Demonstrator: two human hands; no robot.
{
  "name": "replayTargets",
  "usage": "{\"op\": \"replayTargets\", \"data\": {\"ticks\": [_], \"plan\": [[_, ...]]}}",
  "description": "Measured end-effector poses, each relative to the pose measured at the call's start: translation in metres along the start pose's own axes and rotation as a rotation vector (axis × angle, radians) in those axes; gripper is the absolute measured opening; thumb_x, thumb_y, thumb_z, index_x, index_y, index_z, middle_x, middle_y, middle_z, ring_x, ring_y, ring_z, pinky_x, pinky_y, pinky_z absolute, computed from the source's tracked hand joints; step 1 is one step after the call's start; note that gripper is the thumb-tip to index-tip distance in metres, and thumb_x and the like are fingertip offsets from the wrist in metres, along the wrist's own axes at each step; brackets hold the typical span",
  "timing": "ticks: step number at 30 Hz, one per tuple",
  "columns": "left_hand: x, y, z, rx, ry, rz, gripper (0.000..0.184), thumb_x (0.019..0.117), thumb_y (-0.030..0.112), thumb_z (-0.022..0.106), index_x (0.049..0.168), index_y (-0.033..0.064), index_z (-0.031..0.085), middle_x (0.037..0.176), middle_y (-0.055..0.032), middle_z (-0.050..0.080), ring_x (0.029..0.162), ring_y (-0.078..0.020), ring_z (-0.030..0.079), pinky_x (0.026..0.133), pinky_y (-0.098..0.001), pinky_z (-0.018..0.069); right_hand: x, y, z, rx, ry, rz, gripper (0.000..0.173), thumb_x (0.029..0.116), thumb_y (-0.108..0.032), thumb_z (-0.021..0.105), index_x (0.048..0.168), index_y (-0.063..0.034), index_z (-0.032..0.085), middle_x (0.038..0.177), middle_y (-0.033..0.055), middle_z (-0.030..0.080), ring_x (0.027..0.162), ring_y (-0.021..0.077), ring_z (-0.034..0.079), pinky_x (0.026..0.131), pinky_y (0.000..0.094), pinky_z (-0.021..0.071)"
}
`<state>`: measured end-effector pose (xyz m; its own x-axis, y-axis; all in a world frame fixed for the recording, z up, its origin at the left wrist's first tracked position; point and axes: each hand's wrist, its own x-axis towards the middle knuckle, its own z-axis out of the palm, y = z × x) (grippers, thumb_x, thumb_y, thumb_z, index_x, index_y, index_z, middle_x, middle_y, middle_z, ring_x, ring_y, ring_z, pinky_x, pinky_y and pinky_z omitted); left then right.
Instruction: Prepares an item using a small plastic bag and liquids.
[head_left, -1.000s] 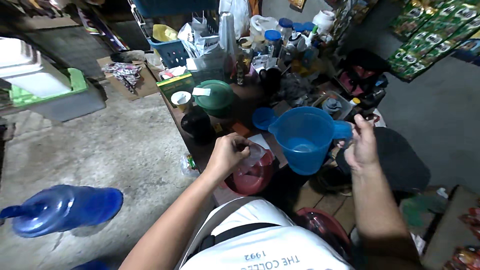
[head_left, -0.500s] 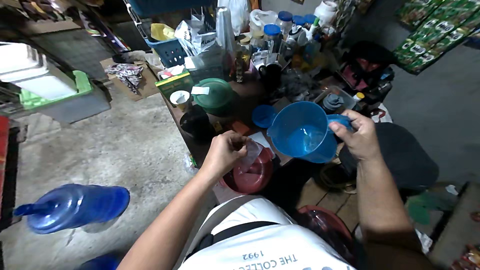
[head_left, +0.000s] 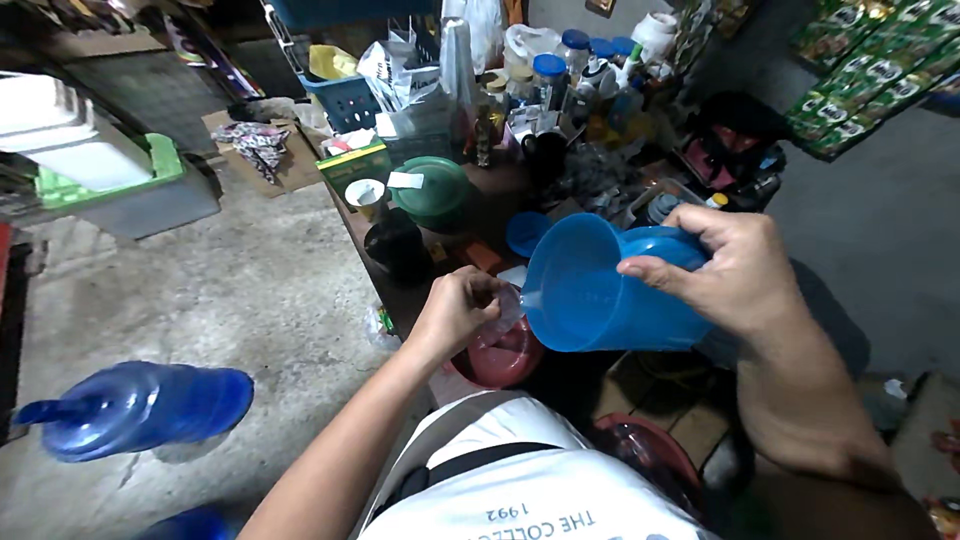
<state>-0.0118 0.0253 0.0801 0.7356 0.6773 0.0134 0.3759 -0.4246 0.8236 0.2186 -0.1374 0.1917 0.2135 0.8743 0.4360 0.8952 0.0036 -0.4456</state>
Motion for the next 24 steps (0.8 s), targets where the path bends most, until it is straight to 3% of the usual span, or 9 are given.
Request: {"op": "replayTargets", "data": {"ticks": [24], "plan": [[-0.005, 0.0, 0.004, -0.01, -0.017, 0.024, 0.02, 0.0849, 0.0, 0.078, 0.104, 0.0073, 0.078, 0.103, -0.005, 0.07, 0.081, -0.0098, 0.068, 0.075, -0.0288, 0.059, 0.0, -0.015, -0.004, -0.096, -0.022, -0.043, 0.045, 0.087, -0.06, 0.071, 0.082, -0.0156, 0.065, 0.067, -0.0078, 0.058, 0.057, -0.0033, 0.053, 0.049, 0.015, 0.0394]]}}
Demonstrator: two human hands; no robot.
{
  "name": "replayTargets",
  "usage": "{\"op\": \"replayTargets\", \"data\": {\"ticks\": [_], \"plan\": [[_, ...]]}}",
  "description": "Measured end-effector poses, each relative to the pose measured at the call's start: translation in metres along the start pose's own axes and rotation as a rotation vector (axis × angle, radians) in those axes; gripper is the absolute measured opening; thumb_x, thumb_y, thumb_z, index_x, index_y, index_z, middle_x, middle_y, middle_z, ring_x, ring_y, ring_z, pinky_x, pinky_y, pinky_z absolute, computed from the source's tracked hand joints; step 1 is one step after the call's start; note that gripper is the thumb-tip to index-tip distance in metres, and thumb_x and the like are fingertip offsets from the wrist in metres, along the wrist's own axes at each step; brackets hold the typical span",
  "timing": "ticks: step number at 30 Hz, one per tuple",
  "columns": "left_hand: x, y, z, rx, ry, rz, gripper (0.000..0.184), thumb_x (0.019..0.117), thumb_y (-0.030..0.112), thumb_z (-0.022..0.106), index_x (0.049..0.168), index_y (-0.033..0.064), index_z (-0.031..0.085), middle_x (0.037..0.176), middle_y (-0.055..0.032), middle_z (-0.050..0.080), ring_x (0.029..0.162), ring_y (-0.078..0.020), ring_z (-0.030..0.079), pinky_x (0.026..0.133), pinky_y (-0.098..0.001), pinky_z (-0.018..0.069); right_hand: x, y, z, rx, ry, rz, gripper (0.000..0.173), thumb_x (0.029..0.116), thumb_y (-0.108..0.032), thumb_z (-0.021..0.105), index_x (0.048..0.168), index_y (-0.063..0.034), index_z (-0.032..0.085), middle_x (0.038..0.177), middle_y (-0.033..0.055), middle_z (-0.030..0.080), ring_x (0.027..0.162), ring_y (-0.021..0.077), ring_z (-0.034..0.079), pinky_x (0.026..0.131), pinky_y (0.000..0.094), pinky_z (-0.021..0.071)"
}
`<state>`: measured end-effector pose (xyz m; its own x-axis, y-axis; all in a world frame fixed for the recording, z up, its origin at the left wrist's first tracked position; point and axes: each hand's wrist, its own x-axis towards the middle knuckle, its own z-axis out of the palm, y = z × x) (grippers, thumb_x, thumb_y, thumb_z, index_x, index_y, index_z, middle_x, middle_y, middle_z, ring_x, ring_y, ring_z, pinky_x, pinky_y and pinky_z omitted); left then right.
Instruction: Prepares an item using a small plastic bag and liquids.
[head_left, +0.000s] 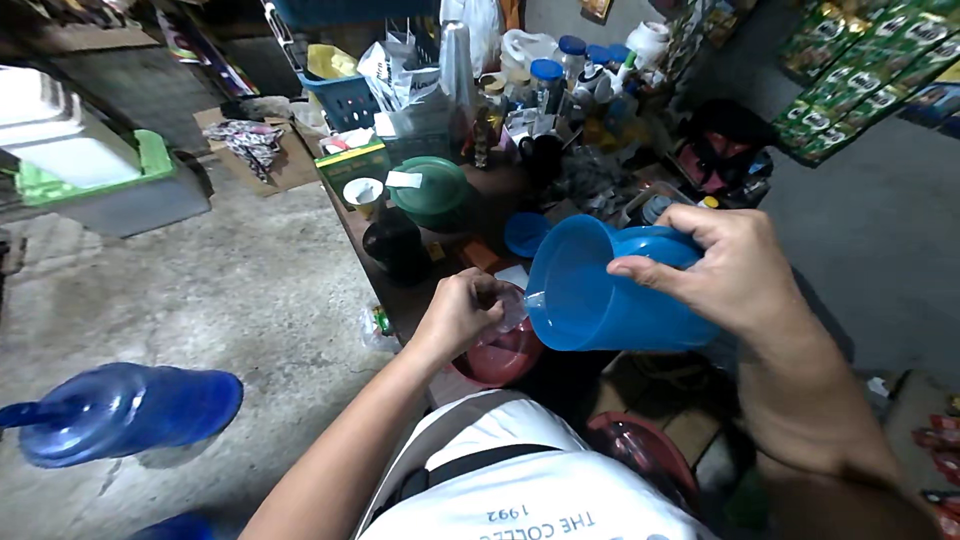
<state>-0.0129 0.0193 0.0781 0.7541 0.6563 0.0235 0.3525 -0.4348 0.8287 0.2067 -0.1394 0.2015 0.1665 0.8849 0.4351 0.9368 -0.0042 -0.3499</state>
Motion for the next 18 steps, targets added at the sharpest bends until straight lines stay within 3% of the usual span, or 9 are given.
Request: {"op": "replayTargets", "data": {"ticks": [11, 18], "plan": [[-0.001, -0.001, 0.0, -0.015, -0.005, 0.012, 0.019, 0.0848, 0.001, 0.077, 0.103, 0.0085, 0.078, 0.102, -0.0047, 0.071, 0.084, -0.0108, 0.069, 0.077, -0.0313, 0.0595, -0.004, 0.004, -0.002, -0.001, 0.008, -0.002, 0.048, 0.0875, -0.063, 0.069, 0.082, -0.0152, 0.065, 0.064, -0.0066, 0.057, 0.054, -0.0015, 0.053, 0.047, 0.0161, 0.0393], [0.0, -0.004, 0.0, 0.006, 0.012, 0.024, 0.021, 0.0847, 0.002, 0.078, 0.104, 0.0091, 0.079, 0.102, -0.0043, 0.071, 0.08, -0.0102, 0.068, 0.073, -0.03, 0.0589, -0.018, 0.031, 0.002, 0.253, 0.053, 0.147, 0.043, 0.0879, -0.062, 0.069, 0.083, -0.0199, 0.064, 0.067, -0.0105, 0.06, 0.055, -0.0026, 0.057, 0.047, 0.0144, 0.0462]]}}
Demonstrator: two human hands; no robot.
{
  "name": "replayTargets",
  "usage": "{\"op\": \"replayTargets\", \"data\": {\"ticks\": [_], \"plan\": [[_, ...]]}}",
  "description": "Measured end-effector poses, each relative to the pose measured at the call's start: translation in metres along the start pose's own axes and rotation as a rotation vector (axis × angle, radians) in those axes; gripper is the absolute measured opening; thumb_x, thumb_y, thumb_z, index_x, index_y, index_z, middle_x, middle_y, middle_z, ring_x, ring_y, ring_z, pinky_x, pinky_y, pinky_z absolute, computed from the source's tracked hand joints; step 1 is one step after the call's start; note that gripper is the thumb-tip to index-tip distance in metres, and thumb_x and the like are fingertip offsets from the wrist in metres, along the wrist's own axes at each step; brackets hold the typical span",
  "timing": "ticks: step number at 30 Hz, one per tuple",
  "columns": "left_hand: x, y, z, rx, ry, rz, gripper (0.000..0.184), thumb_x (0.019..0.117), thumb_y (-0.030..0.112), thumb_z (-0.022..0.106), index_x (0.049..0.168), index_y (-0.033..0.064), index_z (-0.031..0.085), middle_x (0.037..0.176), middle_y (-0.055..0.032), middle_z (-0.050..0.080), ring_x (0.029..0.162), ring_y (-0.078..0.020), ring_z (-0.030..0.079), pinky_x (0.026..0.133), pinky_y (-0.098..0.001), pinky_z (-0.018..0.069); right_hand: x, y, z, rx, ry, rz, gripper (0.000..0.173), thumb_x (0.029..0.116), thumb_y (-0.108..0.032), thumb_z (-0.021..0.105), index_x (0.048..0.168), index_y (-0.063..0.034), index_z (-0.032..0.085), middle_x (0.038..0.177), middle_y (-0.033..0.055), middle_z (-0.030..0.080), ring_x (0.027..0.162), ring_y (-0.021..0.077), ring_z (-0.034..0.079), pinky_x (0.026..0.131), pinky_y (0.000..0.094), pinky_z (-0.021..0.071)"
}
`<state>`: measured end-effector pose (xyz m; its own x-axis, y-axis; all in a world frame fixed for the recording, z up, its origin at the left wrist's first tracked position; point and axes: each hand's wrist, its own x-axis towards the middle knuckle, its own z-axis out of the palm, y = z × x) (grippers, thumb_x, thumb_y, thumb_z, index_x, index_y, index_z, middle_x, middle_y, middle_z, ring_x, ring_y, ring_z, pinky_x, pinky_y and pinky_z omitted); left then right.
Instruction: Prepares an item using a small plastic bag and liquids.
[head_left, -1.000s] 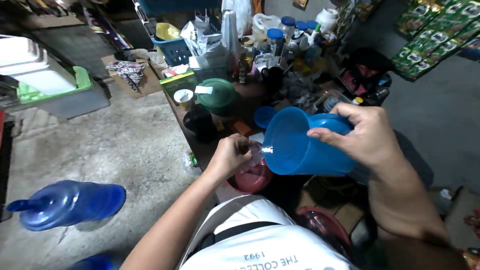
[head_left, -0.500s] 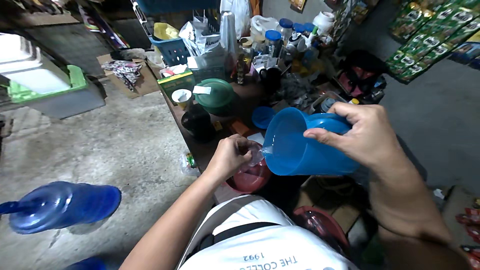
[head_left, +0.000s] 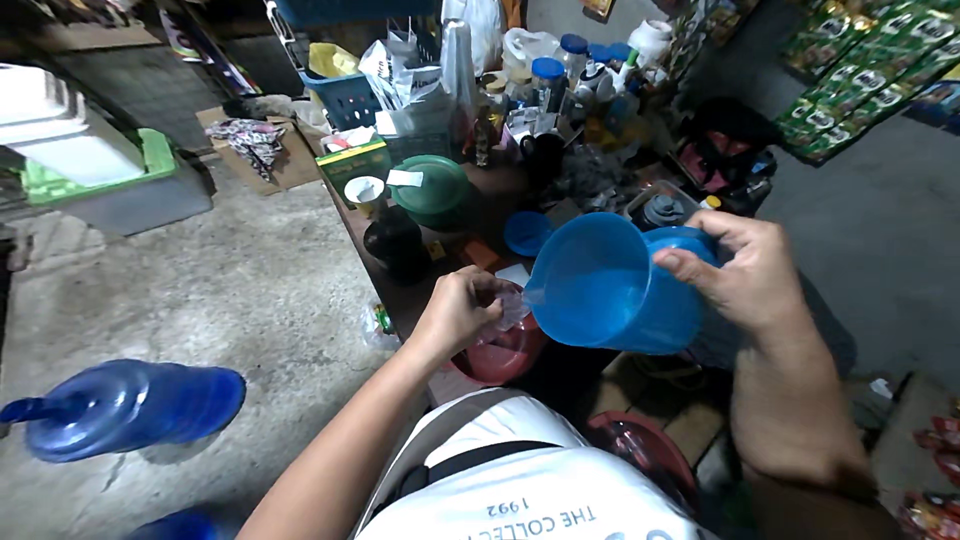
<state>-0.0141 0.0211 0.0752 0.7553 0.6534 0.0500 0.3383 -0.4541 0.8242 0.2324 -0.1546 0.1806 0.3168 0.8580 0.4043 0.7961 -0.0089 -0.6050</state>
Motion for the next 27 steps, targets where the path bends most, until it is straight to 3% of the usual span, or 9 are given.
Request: {"op": "replayTargets", "data": {"ticks": [4, 6, 8, 12, 14, 19, 21, 24, 27], "plan": [[0.0, -0.001, -0.002, -0.002, 0.006, -0.01, 0.021, 0.0845, 0.001, 0.078, 0.104, 0.0097, 0.079, 0.102, -0.0037, 0.071, 0.081, -0.0096, 0.068, 0.074, -0.0298, 0.0587, -0.012, 0.045, 0.013, 0.375, 0.122, 0.21, 0.038, 0.0934, -0.063, 0.062, 0.085, -0.0261, 0.063, 0.064, -0.0126, 0.057, 0.048, -0.0034, 0.049, 0.043, 0.0123, 0.0398], [0.0, -0.001, -0.003, -0.005, 0.007, -0.021, 0.02, 0.085, 0.001, 0.078, 0.104, 0.0089, 0.078, 0.103, -0.0037, 0.072, 0.081, -0.0094, 0.068, 0.074, -0.0304, 0.0586, -0.019, 0.072, 0.026, 0.564, 0.215, 0.369, 0.045, 0.1, -0.067, 0.044, 0.091, -0.0275, 0.064, 0.072, -0.0145, 0.061, 0.059, -0.0041, 0.055, 0.054, 0.0141, 0.0472], [0.0, -0.002, -0.004, -0.009, 0.004, -0.033, 0.019, 0.0859, 0.002, 0.077, 0.103, 0.0089, 0.078, 0.105, -0.0036, 0.072, 0.083, -0.0098, 0.069, 0.076, -0.0312, 0.0601, -0.024, 0.099, 0.046, 0.709, 0.318, 0.567, 0.058, 0.1049, -0.064, 0.028, 0.089, -0.0212, 0.064, 0.067, -0.0109, 0.06, 0.053, -0.0025, 0.053, 0.05, 0.0148, 0.0455], [0.002, -0.004, -0.004, -0.001, 0.028, -0.052, 0.014, 0.0861, 0.001, 0.077, 0.097, 0.0094, 0.077, 0.099, -0.0022, 0.073, 0.08, -0.0094, 0.069, 0.074, -0.0319, 0.0603, -0.036, 0.154, 0.096, 0.844, 0.466, 0.799, 0.044, 0.1083, -0.047, 0.04, 0.082, -0.0172, 0.059, 0.065, -0.0068, 0.055, 0.049, 0.001, 0.048, 0.046, 0.0158, 0.0418], [0.003, -0.006, -0.003, 0.012, 0.045, -0.044, 0.012, 0.0862, 0.001, 0.077, 0.095, 0.0096, 0.077, 0.096, -0.0022, 0.073, 0.077, -0.0089, 0.069, 0.073, -0.0319, 0.0603, -0.043, 0.173, 0.119, 0.876, 0.538, 0.853, 0.033, 0.1072, -0.037, 0.045, 0.091, -0.0144, 0.063, 0.069, -0.0048, 0.058, 0.05, 0.0025, 0.049, 0.046, 0.0164, 0.0418], [0.004, -0.008, -0.002, 0.001, 0.07, -0.03, 0.012, 0.0865, 0.0, 0.076, 0.093, 0.0104, 0.076, 0.092, 0.0, 0.073, 0.072, -0.0075, 0.067, 0.068, -0.0299, 0.0594, -0.057, 0.211, 0.158, 0.899, 0.697, 0.84, 0.027, 0.1076, -0.027, 0.041, 0.097, -0.0119, 0.06, 0.075, -0.0013, 0.058, 0.057, 0.0058, 0.052, 0.052, 0.0207, 0.0452], [0.003, -0.008, -0.002, -0.003, 0.073, -0.028, 0.012, 0.0864, 0.0, 0.076, 0.093, 0.0103, 0.076, 0.091, 0.0002, 0.073, 0.07, -0.0072, 0.067, 0.067, -0.029, 0.0587, -0.06, 0.215, 0.155, 0.646, 0.668, 0.833, 0.034, 0.1078, -0.028, 0.04, 0.114, -0.0039, 0.062, 0.101, 0.0084, 0.064, 0.09, 0.0143, 0.061, 0.081, 0.0336, 0.0528], [0.003, -0.008, -0.003, -0.009, 0.066, -0.046, 0.012, 0.0874, 0.001, 0.075, 0.094, 0.0102, 0.076, 0.09, 0.0001, 0.073, 0.071, -0.0072, 0.067, 0.068, -0.0288, 0.0589, -0.054, 0.186, 0.131, 0.149, 0.561, 0.672, 0.041, 0.1072, -0.026, 0.043, 0.132, 0.0046, 0.055, 0.138, 0.0247, 0.053, 0.129, 0.0339, 0.052, 0.11, 0.0514, 0.0415], [0.002, -0.011, -0.002, -0.042, 0.079, -0.032, 0.012, 0.0872, 0.0, 0.074, 0.093, 0.0105, 0.075, 0.089, 0.0004, 0.071, 0.068, -0.0067, 0.065, 0.064, -0.0277, 0.0582, -0.048, 0.122, 0.132, 0.156, 0.326, 0.344, 0.038, 0.1018, -0.023, 0.055, 0.126, 0.0053, 0.058, 0.136, 0.023, 0.055, 0.118, 0.0304, 0.059, 0.094, 0.0449, 0.0533]]}}
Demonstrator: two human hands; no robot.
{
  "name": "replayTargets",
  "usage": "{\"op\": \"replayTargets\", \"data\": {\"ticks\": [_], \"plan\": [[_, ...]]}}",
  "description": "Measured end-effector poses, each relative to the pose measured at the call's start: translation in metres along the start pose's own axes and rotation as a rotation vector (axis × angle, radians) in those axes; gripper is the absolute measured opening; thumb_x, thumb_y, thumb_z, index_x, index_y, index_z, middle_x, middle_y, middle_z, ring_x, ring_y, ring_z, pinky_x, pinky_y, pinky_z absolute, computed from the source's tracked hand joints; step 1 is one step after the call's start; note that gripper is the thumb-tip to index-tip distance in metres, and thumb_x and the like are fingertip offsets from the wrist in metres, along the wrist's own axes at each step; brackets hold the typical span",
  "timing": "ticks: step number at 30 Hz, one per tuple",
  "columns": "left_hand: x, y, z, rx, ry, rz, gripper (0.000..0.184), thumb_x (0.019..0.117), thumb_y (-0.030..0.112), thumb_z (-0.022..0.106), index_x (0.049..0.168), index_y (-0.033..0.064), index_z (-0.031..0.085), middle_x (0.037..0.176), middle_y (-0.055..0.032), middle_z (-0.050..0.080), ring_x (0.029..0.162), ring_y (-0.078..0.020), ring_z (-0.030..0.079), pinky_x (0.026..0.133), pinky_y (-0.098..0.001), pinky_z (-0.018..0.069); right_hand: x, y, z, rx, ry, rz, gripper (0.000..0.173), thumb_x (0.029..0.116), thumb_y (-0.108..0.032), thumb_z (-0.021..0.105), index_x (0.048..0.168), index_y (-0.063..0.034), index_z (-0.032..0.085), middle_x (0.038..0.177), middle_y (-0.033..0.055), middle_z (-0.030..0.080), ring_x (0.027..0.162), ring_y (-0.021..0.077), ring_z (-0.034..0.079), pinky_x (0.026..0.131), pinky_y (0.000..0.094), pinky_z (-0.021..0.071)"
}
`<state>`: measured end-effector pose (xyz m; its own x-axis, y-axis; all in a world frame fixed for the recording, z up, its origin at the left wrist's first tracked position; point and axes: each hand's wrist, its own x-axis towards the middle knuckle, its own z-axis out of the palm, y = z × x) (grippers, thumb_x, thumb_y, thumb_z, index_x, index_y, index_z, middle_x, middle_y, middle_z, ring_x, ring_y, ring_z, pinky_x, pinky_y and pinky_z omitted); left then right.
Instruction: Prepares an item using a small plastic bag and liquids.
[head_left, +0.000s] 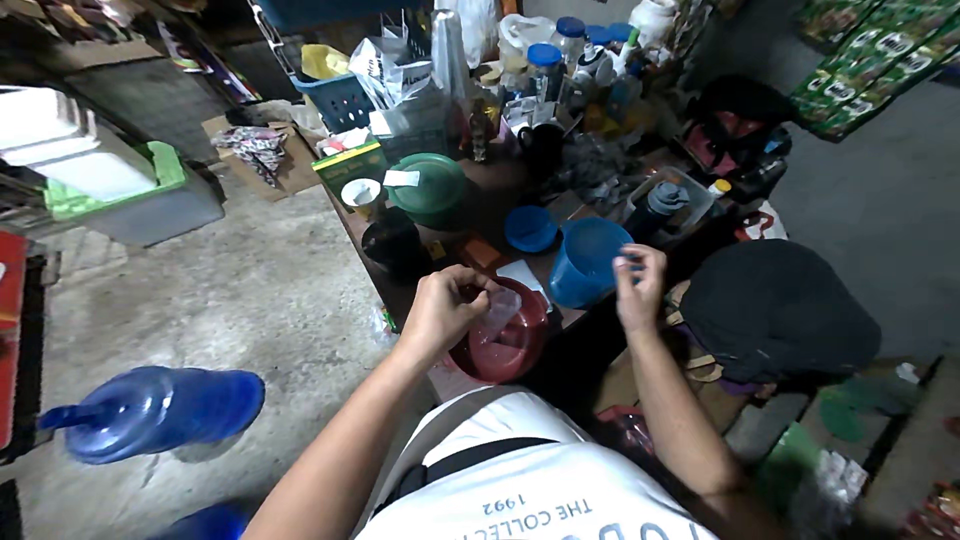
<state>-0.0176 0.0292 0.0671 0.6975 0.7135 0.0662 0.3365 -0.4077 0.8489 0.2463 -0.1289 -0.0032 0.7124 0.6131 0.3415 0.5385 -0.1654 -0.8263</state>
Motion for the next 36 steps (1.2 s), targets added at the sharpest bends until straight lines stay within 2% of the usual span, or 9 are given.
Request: {"op": "replayTargets", "data": {"ticks": [2, 5, 11, 14, 21, 23, 29, 32, 36], "plan": [[0.001, -0.002, 0.001, -0.027, 0.001, 0.008, 0.013, 0.0875, -0.001, 0.074, 0.094, 0.0103, 0.074, 0.086, 0.0004, 0.071, 0.065, -0.0068, 0.065, 0.062, -0.0271, 0.0573, -0.016, -0.034, 0.024, 0.118, -0.28, -0.17, 0.043, 0.0906, -0.03, 0.071, 0.12, 0.0018, 0.066, 0.132, 0.0188, 0.059, 0.117, 0.026, 0.06, 0.091, 0.0424, 0.0546], [0.0, 0.0, 0.0, -0.059, -0.02, 0.009, 0.015, 0.0882, -0.001, 0.073, 0.098, 0.0099, 0.071, 0.084, 0.0004, 0.072, 0.065, -0.0064, 0.065, 0.062, -0.0267, 0.0574, -0.031, -0.067, 0.053, 0.163, -0.531, -0.233, 0.065, 0.0762, -0.044, 0.087, 0.128, -0.0093, 0.069, 0.136, 0.0071, 0.059, 0.126, 0.0172, 0.056, 0.101, 0.0391, 0.0532], [-0.005, -0.002, -0.003, -0.06, -0.066, 0.045, 0.016, 0.0886, 0.005, 0.073, 0.104, 0.0099, 0.074, 0.096, -0.001, 0.07, 0.075, -0.0068, 0.067, 0.068, -0.0261, 0.0591, -0.028, -0.078, 0.068, 0.313, -0.494, -0.244, 0.007, 0.0877, -0.011, 0.079, 0.094, -0.0071, 0.078, 0.099, 0.004, 0.063, 0.094, 0.0094, 0.062, 0.082, 0.0251, 0.0556], [-0.005, -0.01, -0.007, 0.069, -0.089, 0.169, 0.026, 0.0822, 0.02, 0.082, 0.105, 0.0096, 0.075, 0.1, -0.0016, 0.066, 0.08, -0.0063, 0.063, 0.07, -0.0238, 0.0555, -0.026, -0.079, 0.068, 0.339, -0.505, -0.245, 0.006, 0.0895, -0.009, 0.076, 0.094, -0.0053, 0.078, 0.091, 0.0036, 0.062, 0.084, 0.0073, 0.06, 0.075, 0.0218, 0.0544], [-0.003, -0.015, 0.001, 0.18, 0.055, 0.393, 0.005, 0.0831, 0.004, 0.08, 0.087, 0.0064, 0.078, 0.086, -0.004, 0.068, 0.078, -0.0086, 0.066, 0.073, -0.0253, 0.056, -0.022, -0.079, 0.066, 0.364, -0.488, -0.318, 0.007, 0.0911, -0.008, 0.075, 0.095, -0.0027, 0.077, 0.089, 0.0043, 0.063, 0.08, 0.0067, 0.061, 0.073, 0.0201, 0.0546], [-0.003, -0.012, 0.003, 0.184, 0.058, 0.415, 0.004, 0.0842, 0.003, 0.079, 0.087, 0.0062, 0.078, 0.087, -0.0044, 0.068, 0.078, -0.0086, 0.065, 0.074, -0.0244, 0.0558, -0.019, -0.074, 0.061, 0.327, -0.477, -0.338, 0.012, 0.0894, -0.012, 0.077, 0.098, -0.0033, 0.077, 0.093, 0.005, 0.067, 0.087, 0.0089, 0.064, 0.079, 0.0236, 0.057], [-0.003, -0.012, 0.008, 0.202, 0.078, 0.456, 0.005, 0.085, 0.002, 0.077, 0.088, 0.0057, 0.078, 0.086, -0.0042, 0.067, 0.076, -0.0061, 0.064, 0.071, -0.0209, 0.0551, -0.004, -0.027, 0.031, -0.369, -0.191, -0.274, 0.055, 0.0927, -0.054, 0.067, 0.129, -0.013, 0.07, 0.134, 0.0119, 0.062, 0.128, 0.0386, 0.052, 0.102, 0.06, 0.0426], [-0.003, -0.01, 0.006, 0.223, 0.084, 0.465, 0.005, 0.0866, 0.003, 0.075, 0.088, 0.0063, 0.078, 0.086, -0.0031, 0.067, 0.076, -0.0052, 0.064, 0.072, -0.0199, 0.0544, 0.004, -0.004, 0.018, -0.579, -0.241, -0.131, 0.056, 0.09, -0.039, 0.078, 0.134, -0.0075, 0.064, 0.128, 0.0204, 0.063, 0.127, 0.0473, 0.05, 0.103, 0.0701, 0.036], [-0.002, -0.008, 0.008, 0.229, 0.098, 0.458, 0.005, 0.0871, 0.004, 0.075, 0.089, 0.0061, 0.078, 0.085, -0.0025, 0.065, 0.074, -0.0043, 0.062, 0.068, -0.0186, 0.0526, -0.001, 0.006, 0.02, -0.616, -0.259, -0.222, 0.015, 0.0904, -0.014, 0.078, 0.103, -0.0056, 0.078, 0.101, 0.0142, 0.074, 0.111, 0.0393, 0.064, 0.108, 0.0676, 0.0341]]}}
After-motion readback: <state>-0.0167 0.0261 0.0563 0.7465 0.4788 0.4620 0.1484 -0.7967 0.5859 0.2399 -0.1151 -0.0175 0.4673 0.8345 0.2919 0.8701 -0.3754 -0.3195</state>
